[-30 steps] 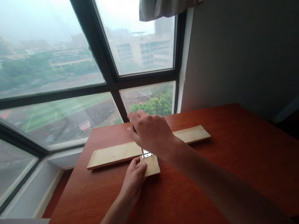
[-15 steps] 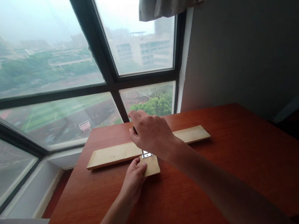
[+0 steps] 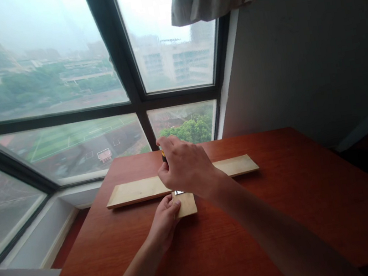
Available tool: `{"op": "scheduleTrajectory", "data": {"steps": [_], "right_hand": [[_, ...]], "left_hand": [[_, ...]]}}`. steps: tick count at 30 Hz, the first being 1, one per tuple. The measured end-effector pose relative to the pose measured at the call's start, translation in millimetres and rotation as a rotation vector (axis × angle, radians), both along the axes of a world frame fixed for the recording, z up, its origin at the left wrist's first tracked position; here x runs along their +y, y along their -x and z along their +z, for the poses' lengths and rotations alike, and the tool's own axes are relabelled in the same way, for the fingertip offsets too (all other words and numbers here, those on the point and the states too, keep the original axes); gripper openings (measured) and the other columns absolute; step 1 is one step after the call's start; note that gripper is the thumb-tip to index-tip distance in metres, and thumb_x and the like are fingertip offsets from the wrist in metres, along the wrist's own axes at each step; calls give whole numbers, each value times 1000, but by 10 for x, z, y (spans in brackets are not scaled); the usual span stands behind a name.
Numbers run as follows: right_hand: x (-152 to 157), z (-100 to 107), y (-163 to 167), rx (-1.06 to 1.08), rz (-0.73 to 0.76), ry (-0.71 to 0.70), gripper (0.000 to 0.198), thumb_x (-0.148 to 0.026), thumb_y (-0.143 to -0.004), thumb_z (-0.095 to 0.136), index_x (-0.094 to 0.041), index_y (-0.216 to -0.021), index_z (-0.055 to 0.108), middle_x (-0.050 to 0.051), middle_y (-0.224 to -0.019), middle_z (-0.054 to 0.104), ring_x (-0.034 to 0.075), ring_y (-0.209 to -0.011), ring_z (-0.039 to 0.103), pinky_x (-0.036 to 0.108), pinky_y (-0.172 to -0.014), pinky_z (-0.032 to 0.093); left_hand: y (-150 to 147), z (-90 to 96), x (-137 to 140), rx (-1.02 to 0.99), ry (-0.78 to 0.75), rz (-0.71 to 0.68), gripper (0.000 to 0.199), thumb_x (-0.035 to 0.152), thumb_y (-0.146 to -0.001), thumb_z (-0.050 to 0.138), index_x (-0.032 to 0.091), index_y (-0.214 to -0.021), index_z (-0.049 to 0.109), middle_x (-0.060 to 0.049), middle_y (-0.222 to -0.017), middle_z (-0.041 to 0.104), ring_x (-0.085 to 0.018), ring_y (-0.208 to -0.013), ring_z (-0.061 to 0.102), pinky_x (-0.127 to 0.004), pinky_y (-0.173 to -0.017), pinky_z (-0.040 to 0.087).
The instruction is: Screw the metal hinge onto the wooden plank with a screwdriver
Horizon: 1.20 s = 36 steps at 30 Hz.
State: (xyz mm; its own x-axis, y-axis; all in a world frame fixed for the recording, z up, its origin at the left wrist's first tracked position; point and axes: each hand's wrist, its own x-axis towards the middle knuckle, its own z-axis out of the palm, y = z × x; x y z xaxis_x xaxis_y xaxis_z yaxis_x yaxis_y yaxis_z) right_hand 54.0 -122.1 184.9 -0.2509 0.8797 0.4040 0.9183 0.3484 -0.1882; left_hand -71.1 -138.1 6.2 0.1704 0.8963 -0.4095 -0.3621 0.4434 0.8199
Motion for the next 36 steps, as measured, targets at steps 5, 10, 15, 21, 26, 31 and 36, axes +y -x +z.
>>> {"op": "scheduleTrajectory", "data": {"steps": [5, 10, 15, 21, 26, 31, 36], "right_hand": [[7, 13, 0, -30, -29, 9, 38, -40, -90, 45, -22, -123, 50, 9, -116, 63, 23, -91, 63, 32, -69, 45], [24, 8, -1, -18, -27, 5, 35, -30, -88, 44, -22, -121, 51, 7, -111, 65, 22, -89, 64, 32, -71, 45], [4, -2, -7, -4, 8, 4, 43, -29, -85, 46, -20, -127, 47, 9, -121, 61, 23, -96, 62, 32, -74, 46], [54, -25, -3, -52, -51, 8, 38, -43, -93, 41, -23, -123, 49, 9, -113, 65, 24, -88, 65, 32, -68, 45], [26, -25, -15, -11, -4, 0, 41, -26, -85, 45, -21, -126, 47, 8, -116, 64, 22, -90, 64, 31, -70, 45], [22, -16, -12, -14, 10, 1, 40, -35, -87, 46, -21, -125, 47, 8, -116, 64, 23, -90, 63, 32, -69, 45], [60, -19, -9, -46, -39, 23, 35, -40, -92, 43, -23, -122, 50, 7, -109, 66, 23, -87, 64, 32, -69, 44]], "left_hand": [[-2, 0, 3, -11, 6, 3, 29, 16, -75, 67, 14, -102, 55, -12, -97, 70, -20, -79, 68, -29, -71, 53], [-1, 24, -2, -10, 13, 3, 27, 14, -77, 64, 14, -102, 54, -12, -98, 70, -20, -79, 68, -29, -70, 54], [-3, 26, 5, -18, 27, -2, 25, 12, -78, 62, 13, -102, 53, -12, -95, 70, -18, -75, 67, -28, -68, 54], [-5, 58, 9, -11, 67, 4, 24, 11, -78, 62, 12, -101, 55, -13, -96, 70, -19, -74, 67, -28, -64, 54], [-2, 60, 4, -16, 75, 4, 23, 12, -78, 63, 12, -99, 56, -12, -94, 71, -18, -73, 67, -27, -66, 55], [-2, 74, -2, -20, 72, -4, 21, 12, -78, 62, 12, -98, 56, -11, -91, 70, -17, -72, 67, -27, -66, 55], [-6, 94, 5, -4, 87, 14, 21, 11, -78, 62, 12, -97, 55, -9, -85, 69, -15, -68, 65, -25, -62, 53]]}}
